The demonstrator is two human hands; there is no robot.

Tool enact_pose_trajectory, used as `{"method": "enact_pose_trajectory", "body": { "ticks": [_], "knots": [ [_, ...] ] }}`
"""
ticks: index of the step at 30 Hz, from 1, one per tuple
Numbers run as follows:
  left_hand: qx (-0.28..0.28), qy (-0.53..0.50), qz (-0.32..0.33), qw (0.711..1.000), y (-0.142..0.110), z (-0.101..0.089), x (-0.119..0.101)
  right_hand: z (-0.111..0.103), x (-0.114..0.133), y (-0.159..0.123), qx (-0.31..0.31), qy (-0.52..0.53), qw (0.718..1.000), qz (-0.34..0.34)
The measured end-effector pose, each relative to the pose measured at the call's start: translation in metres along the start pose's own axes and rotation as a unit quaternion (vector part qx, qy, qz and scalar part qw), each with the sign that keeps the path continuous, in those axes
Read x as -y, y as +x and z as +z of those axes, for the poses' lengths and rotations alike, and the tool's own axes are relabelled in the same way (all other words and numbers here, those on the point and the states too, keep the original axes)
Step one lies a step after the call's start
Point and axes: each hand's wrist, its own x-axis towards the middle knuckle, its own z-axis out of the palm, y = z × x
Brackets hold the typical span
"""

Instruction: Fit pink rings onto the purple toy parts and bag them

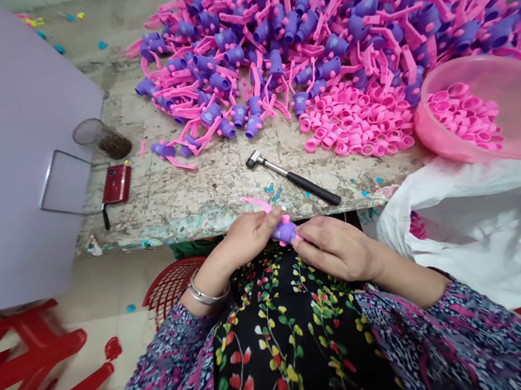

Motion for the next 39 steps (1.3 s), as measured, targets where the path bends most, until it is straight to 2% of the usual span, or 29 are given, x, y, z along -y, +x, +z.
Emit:
{"method": "enact_pose_trajectory", "body": {
  "ticks": [4, 6, 8, 12, 14, 19, 22, 27, 32, 36, 39],
  "knots": [
    [0.131, -0.123, -0.029, 0.983, 0.006, -0.004, 0.004, 0.007, -0.002, -0.002, -0.004, -0.036, 0.998, -0.055],
    [0.172, -0.174, -0.035, 0.969, 0.009, -0.003, 0.004, 0.009, -0.003, -0.003, -0.014, -0.06, 0.994, -0.088],
    [0.188, -0.228, -0.047, 0.954, 0.009, 0.0, 0.004, 0.009, -0.003, -0.002, -0.015, -0.069, 0.993, -0.093],
    [0.198, -0.315, -0.106, 0.922, 0.007, 0.006, 0.001, 0.005, 0.0, 0.003, -0.004, -0.042, 0.999, -0.03],
    [0.189, -0.325, -0.132, 0.917, 0.006, 0.007, 0.0, 0.002, 0.001, 0.005, -0.007, -0.028, 1.0, -0.003],
    [0.129, -0.327, -0.159, 0.922, 0.003, 0.012, 0.002, -0.006, -0.005, 0.005, -0.021, -0.101, 0.991, -0.08],
    [0.12, -0.362, -0.138, 0.914, -0.001, 0.011, 0.003, -0.012, -0.004, 0.007, -0.008, -0.106, 0.991, -0.076],
    [0.155, -0.393, -0.06, 0.905, -0.008, 0.006, 0.005, -0.022, 0.005, 0.011, 0.002, -0.074, 0.996, -0.04],
    [0.162, -0.402, -0.052, 0.9, -0.01, 0.005, 0.003, -0.025, 0.007, 0.011, 0.01, -0.074, 0.997, -0.024],
    [0.151, -0.41, -0.054, 0.898, -0.01, 0.006, 0.0, -0.026, 0.007, 0.012, -0.029, -0.044, 0.999, 0.011],
    [0.145, -0.413, -0.054, 0.897, -0.01, 0.007, -0.001, -0.025, 0.009, 0.012, -0.082, 0.041, 0.991, 0.1]
  ]
}}
